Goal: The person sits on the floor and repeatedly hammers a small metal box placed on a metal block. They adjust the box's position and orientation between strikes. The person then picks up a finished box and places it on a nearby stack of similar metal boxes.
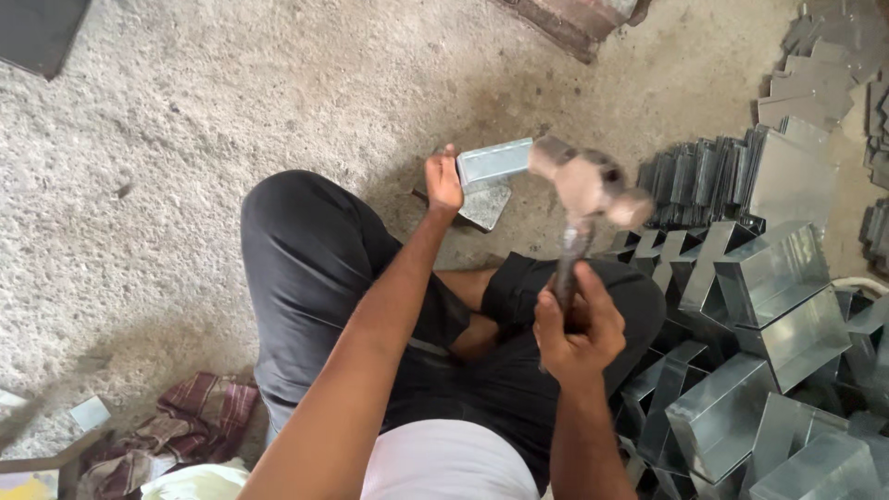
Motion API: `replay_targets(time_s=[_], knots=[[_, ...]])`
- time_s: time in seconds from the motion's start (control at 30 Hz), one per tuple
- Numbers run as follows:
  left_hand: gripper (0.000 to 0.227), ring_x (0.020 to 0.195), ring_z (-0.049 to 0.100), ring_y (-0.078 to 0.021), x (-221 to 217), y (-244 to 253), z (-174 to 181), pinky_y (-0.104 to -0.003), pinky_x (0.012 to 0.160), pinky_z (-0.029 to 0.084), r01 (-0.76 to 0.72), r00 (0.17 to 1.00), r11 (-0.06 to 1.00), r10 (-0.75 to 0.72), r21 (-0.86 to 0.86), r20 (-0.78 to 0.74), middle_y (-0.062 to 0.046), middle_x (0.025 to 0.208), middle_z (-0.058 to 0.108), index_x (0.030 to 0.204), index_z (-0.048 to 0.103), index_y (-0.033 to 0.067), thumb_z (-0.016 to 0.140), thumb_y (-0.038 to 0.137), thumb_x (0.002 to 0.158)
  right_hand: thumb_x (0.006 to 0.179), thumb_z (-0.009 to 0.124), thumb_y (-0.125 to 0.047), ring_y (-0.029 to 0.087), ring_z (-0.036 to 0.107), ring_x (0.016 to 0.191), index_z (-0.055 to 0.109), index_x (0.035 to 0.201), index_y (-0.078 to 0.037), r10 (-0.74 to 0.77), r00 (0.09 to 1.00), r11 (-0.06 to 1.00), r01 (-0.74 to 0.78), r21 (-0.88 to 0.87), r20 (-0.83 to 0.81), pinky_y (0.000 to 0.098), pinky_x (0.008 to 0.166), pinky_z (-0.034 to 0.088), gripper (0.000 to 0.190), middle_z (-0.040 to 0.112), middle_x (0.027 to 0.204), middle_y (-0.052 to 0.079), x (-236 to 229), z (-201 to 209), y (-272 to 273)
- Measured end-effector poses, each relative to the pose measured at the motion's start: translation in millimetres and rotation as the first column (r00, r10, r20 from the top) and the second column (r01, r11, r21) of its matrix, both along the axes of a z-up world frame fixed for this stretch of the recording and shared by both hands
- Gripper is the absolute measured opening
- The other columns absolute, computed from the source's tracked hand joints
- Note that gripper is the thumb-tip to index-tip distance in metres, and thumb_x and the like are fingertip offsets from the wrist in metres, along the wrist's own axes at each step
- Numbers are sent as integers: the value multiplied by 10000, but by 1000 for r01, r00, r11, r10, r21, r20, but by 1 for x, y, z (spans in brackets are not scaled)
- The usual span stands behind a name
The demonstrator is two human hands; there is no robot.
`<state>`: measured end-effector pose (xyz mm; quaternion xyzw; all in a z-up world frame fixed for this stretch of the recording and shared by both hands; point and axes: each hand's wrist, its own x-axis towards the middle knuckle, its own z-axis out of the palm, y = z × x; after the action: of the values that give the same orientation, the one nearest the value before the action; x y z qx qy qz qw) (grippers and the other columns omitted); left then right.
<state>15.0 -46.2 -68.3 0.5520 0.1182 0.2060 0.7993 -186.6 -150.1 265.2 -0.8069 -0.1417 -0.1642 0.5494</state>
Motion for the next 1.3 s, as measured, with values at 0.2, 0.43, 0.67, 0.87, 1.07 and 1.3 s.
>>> replay_targets(time_s=[0.2,0.43,0.67,0.87,1.07,1.3], knots=[[578,567,367,-70,4,6,11,-353,485,288,30,998,999,-32,-41,-50,36,561,401,628,457,2,514,330,1101,960,732,42,73,565,730,605,1469,6,-20,954,981,-39,-189,-299,225,611,470,526,684,938,98,26,-40,12],[556,615,365,-74,16,-3,-24,-361,522,311,17,999,999,-15,46,-36,17,604,376,677,455,19,507,346,1123,965,693,29,102,618,957,566,1460,-18,-11,989,994,-5,-112,-145,245,768,512,513,671,1198,121,45,-34,28],[553,569,389,-120,20,-2,-33,-354,533,331,25,995,1000,-24,4,-95,-23,567,426,647,479,42,509,323,1122,962,681,-26,54,512,530,551,1481,-42,-90,831,977,182,115,-549,234,408,375,535,637,874,35,66,-35,23],[381,694,550,-281,-16,15,47,-404,677,454,-140,968,897,35,420,247,-119,761,588,845,597,25,477,265,1115,968,648,-45,72,514,471,409,1561,-114,-194,838,937,312,158,-510,260,337,371,643,603,761,25,26,-45,-21],[293,724,635,-295,-30,9,90,-481,739,477,-39,980,124,-191,991,62,-76,748,671,764,632,119,624,308,987,976,656,-28,81,526,492,395,1565,-149,-310,764,855,484,185,-566,264,345,360,655,583,798,33,7,-82,-36],[335,732,623,-289,-45,14,89,-473,677,444,16,995,-38,-98,999,-20,-61,766,639,832,637,132,651,441,962,927,679,10,81,498,490,422,1533,-170,-228,656,802,545,243,-719,263,360,369,683,578,783,26,13,-161,-29]])
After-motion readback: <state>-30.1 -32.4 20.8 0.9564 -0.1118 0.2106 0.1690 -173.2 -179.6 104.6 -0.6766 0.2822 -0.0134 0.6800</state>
